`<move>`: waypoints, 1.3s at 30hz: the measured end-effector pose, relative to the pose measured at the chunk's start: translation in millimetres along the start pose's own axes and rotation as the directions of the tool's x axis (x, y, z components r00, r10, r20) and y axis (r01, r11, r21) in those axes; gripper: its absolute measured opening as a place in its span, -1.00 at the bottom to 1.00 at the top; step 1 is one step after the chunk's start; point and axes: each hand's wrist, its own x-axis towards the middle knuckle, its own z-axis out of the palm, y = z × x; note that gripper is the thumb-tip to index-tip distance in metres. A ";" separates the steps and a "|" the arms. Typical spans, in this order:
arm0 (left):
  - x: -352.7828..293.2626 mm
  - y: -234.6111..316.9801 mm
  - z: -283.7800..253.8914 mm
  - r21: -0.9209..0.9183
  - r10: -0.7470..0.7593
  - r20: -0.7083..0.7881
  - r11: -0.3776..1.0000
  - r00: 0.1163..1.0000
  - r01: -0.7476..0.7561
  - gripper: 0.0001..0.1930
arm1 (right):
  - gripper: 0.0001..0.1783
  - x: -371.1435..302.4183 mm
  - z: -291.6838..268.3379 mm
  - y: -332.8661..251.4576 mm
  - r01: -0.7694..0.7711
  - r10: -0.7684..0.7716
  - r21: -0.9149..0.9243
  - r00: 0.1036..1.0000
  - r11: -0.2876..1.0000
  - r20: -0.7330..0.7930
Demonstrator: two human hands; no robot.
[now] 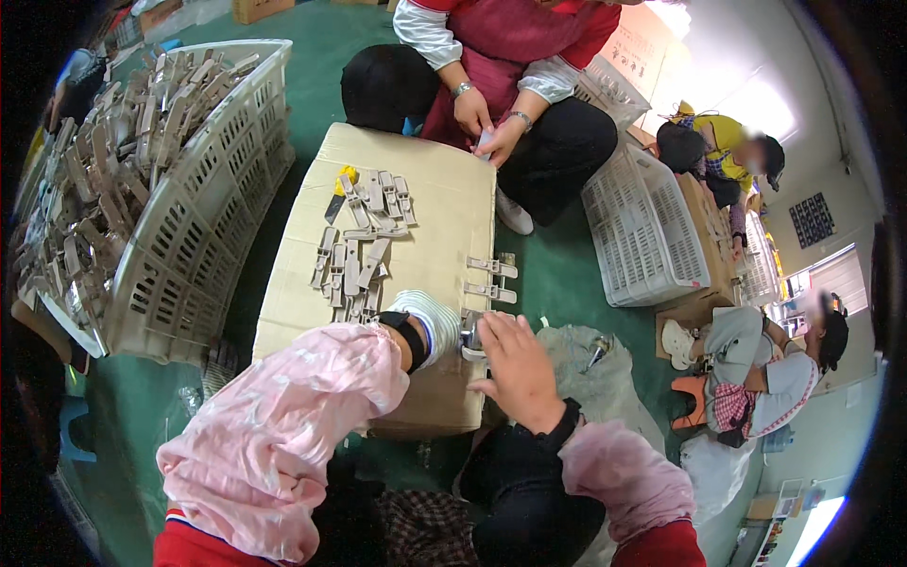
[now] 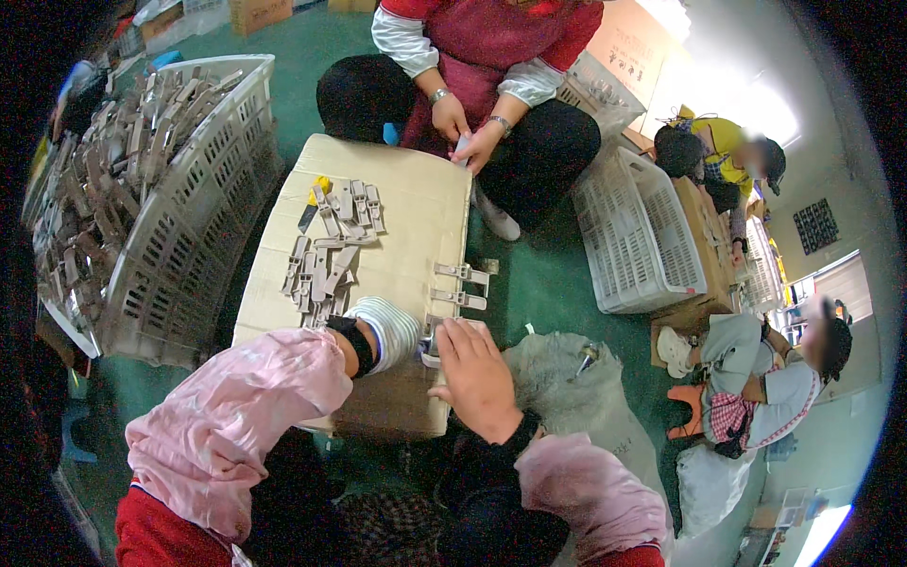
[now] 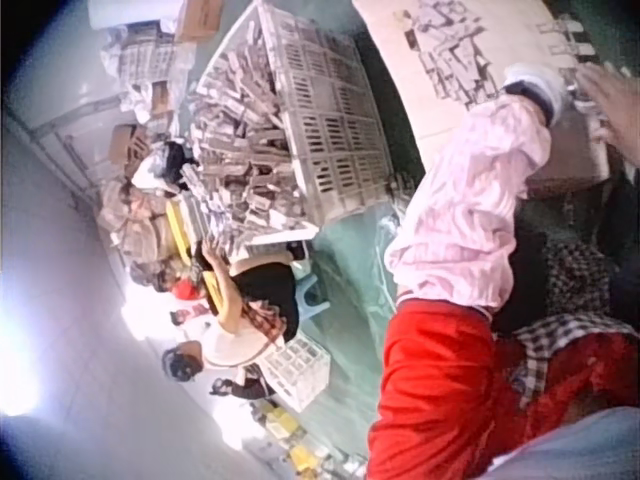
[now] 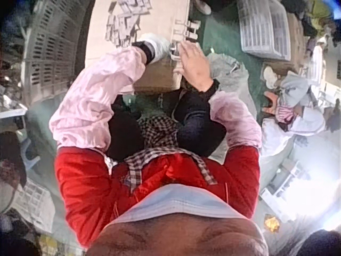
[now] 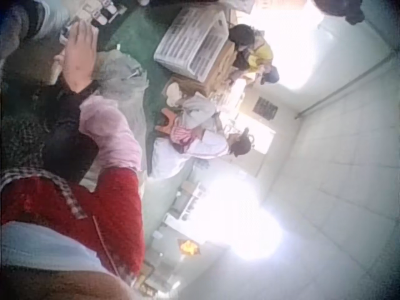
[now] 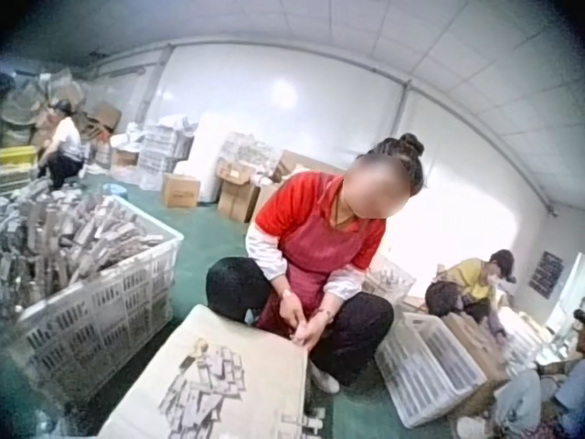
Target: The recorder is assembling small metal mechanical components by sliding them onto a metal bar and arranging them on a box, while coworkers perform similar sorting tasks nearby.
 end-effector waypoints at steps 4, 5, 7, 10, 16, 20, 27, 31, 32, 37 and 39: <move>12.8 -9.5 -0.9 -0.042 0.023 0.027 0.999 0.999 -0.022 -0.74 | -0.04 8.7 19.5 6.1 -0.032 0.030 -0.023 0.998 0.999 -0.056; 12.9 -10.5 0.8 -0.045 0.021 0.033 0.999 0.999 -0.020 -0.74 | -0.06 14.5 24.1 9.0 -0.024 0.020 -0.049 0.997 0.999 -0.081; 15.4 -9.5 -6.0 -0.131 0.008 0.019 0.991 1.000 -0.005 -0.74 | -0.08 20.9 25.4 14.7 -0.022 0.012 -0.085 0.994 0.996 -0.106; 15.4 -8.1 -13.2 -0.091 0.036 -0.013 0.995 0.999 -0.037 -0.75 | -0.12 24.3 23.7 17.5 -0.051 0.046 -0.051 0.994 0.997 -0.102; -15.5 -13.0 -30.2 -0.104 0.052 -0.090 0.993 0.995 -0.062 -0.78 | -0.20 36.4 13.3 23.2 -0.068 0.070 0.047 0.997 0.997 -0.045; -15.4 -22.1 -25.3 -0.100 0.022 -0.131 0.994 0.991 -0.035 -0.80 | -0.27 50.5 2.0 36.9 -0.091 0.086 0.077 0.994 0.993 0.060; -5.4 -29.9 -30.3 -0.065 -0.044 -0.127 0.997 0.991 0.036 -0.80 | -0.34 83.5 -1.1 67.9 -0.115 0.046 0.227 0.956 0.967 0.288; -5.2 -32.4 -34.1 -0.073 -0.024 -0.160 0.997 0.987 0.012 -0.77 | -0.36 104.4 -8.6 84.4 -0.273 0.008 0.409 0.840 0.871 0.543; -8.2 -32.0 -37.4 -0.096 -0.024 -0.172 0.995 0.985 0.008 -0.75 | -0.36 108.1 -9.6 86.5 -0.272 0.005 0.409 0.838 0.871 0.546; -8.7 -28.0 -41.4 -0.037 0.028 -0.220 0.999 0.975 -0.037 -0.63 | -0.44 120.5 -9.9 95.0 -0.381 -0.011 0.441 0.746 0.813 0.665; -12.9 -24.9 -42.8 -0.098 0.060 -0.215 0.992 0.975 -0.082 -0.43 | -0.45 123.6 -9.0 98.9 -0.382 -0.018 0.440 0.738 0.813 0.675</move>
